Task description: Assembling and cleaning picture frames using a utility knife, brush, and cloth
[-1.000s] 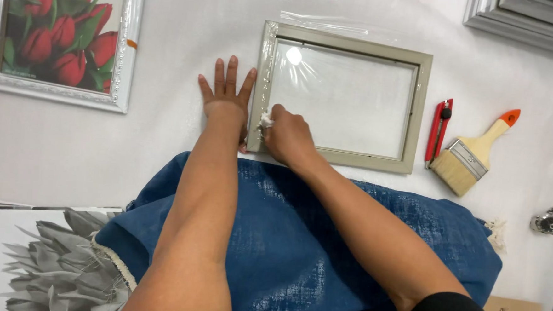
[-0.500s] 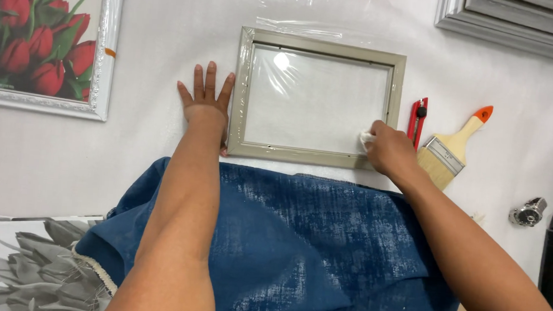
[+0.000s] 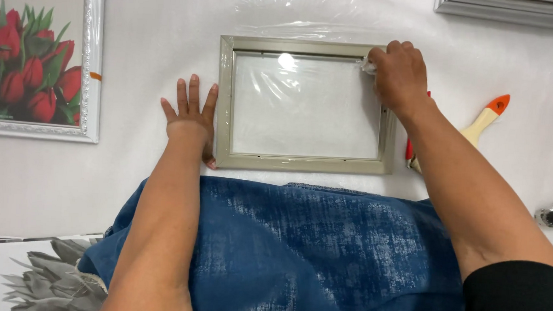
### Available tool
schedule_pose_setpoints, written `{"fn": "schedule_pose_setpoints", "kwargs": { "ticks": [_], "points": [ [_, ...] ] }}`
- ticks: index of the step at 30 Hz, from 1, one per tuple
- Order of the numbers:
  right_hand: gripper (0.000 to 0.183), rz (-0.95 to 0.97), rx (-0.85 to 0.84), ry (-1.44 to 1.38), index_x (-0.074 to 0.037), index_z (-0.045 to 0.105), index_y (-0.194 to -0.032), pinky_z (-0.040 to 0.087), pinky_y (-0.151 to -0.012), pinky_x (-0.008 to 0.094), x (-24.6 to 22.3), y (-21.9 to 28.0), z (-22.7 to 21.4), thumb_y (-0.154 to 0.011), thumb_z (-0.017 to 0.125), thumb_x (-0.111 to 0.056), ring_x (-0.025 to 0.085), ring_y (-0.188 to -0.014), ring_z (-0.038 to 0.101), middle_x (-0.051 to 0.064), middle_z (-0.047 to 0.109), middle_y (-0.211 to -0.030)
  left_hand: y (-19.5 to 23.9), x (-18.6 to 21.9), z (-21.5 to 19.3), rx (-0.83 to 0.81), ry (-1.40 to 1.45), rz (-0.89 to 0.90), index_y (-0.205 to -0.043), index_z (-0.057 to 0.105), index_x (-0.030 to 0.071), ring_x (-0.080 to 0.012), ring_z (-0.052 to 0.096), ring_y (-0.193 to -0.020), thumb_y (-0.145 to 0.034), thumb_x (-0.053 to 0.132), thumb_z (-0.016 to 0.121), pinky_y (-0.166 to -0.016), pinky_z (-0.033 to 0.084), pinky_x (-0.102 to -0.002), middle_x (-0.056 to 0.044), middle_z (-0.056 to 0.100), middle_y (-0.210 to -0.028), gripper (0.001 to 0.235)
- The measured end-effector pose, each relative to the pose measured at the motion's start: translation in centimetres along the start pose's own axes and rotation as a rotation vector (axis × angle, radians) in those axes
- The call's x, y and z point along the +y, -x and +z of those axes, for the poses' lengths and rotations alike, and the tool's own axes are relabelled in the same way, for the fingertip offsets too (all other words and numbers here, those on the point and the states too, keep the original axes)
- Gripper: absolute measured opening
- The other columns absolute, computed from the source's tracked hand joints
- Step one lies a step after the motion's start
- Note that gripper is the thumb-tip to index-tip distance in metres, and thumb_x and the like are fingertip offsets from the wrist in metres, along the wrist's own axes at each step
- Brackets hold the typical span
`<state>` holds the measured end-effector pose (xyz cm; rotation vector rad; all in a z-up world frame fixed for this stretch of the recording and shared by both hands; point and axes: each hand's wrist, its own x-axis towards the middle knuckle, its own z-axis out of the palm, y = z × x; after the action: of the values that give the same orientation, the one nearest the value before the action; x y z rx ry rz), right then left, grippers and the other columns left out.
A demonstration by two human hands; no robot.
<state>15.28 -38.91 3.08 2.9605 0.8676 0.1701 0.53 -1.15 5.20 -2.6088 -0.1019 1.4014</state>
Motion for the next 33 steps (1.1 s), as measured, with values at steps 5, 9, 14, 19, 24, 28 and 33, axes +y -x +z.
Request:
{"fn": "schedule_pose_setpoints", "kwargs": {
  "ticks": [5,9,14,19,24,28,33],
  "points": [
    [0.020,-0.042,-0.192,-0.054,-0.019,0.075,-0.108,0.059,-0.077,0.045,-0.1,2.9,-1.4,-0.097,0.062,-0.008,0.033,-0.086,0.070,0.011,0.067,-0.088,3.9,1.4,-2.8,-0.030,0.118,-0.071,-0.163,-0.022,0.020,-0.0373,-0.023,-0.155,-0.066,0.033,0.104,-0.122,-0.002,-0.065,-0.017,-0.024,-0.169,0.160],
    [0.020,-0.055,-0.344,-0.114,-0.020,0.076,-0.108,0.059,-0.080,0.045,-3.3,8.0,-3.2,-0.095,0.063,-0.011,0.033,-0.088,0.072,0.011,0.070,-0.089,-5.7,0.0,4.4,0.137,0.100,-0.056,-0.158,-0.029,0.030,-0.0405,-0.030,-0.150,-0.036,0.029,0.120,-0.116,-0.005,-0.074,-0.016,-0.034,-0.164,0.193],
    [0.026,-0.077,-0.570,-0.189,-0.017,0.075,-0.111,0.060,-0.080,0.041,-5.6,11.0,-4.8,-0.091,0.063,-0.006,0.031,-0.088,0.073,0.012,0.073,-0.090,-5.5,0.2,4.1,0.139,0.099,-0.063,-0.159,-0.027,0.028,-0.0397,-0.029,-0.151,-0.037,0.028,0.120,-0.118,-0.004,-0.073,-0.016,-0.030,-0.165,0.191],
    [0.030,-0.084,-0.421,-0.104,-0.018,0.074,-0.114,0.060,-0.078,0.047,-3.7,4.8,-2.3,-0.092,0.058,-0.005,0.035,-0.089,0.071,0.013,0.069,-0.089,2.1,0.8,-1.5,-0.014,0.124,-0.057,-0.162,-0.023,0.022,-0.0388,-0.025,-0.154,-0.062,0.035,0.107,-0.121,-0.002,-0.067,-0.017,-0.027,-0.168,0.164],
    [0.034,-0.031,-0.197,-0.005,-0.018,0.077,-0.112,0.060,-0.070,0.040,-2.3,-2.1,0.2,-0.088,0.062,0.000,0.027,-0.081,0.069,0.006,0.066,-0.084,3.8,0.2,-3.1,-0.045,0.152,-0.033,-0.163,-0.023,0.020,-0.0389,-0.026,-0.153,-0.066,0.038,0.102,-0.121,-0.003,-0.067,-0.018,-0.027,-0.168,0.159],
    [0.030,-0.008,-0.229,-0.087,-0.016,0.076,-0.109,0.059,-0.074,0.046,-3.5,-0.3,-1.5,-0.088,0.061,-0.001,0.034,-0.085,0.070,0.012,0.068,-0.087,3.6,0.3,-2.5,-0.021,0.165,-0.008,-0.162,-0.023,0.021,-0.0386,-0.027,-0.153,-0.064,0.039,0.103,-0.121,-0.005,-0.068,-0.018,-0.028,-0.168,0.161],
    [0.029,-0.006,-0.398,-0.219,-0.014,0.078,-0.107,0.059,-0.076,0.047,-8.7,6.5,-5.3,-0.090,0.060,0.001,0.036,-0.085,0.073,0.016,0.073,-0.088,-3.9,0.3,3.1,0.078,0.122,-0.044,-0.159,-0.029,0.027,-0.0395,-0.031,-0.150,-0.048,0.034,0.114,-0.117,-0.007,-0.073,-0.015,-0.034,-0.164,0.182]
  ]
}}
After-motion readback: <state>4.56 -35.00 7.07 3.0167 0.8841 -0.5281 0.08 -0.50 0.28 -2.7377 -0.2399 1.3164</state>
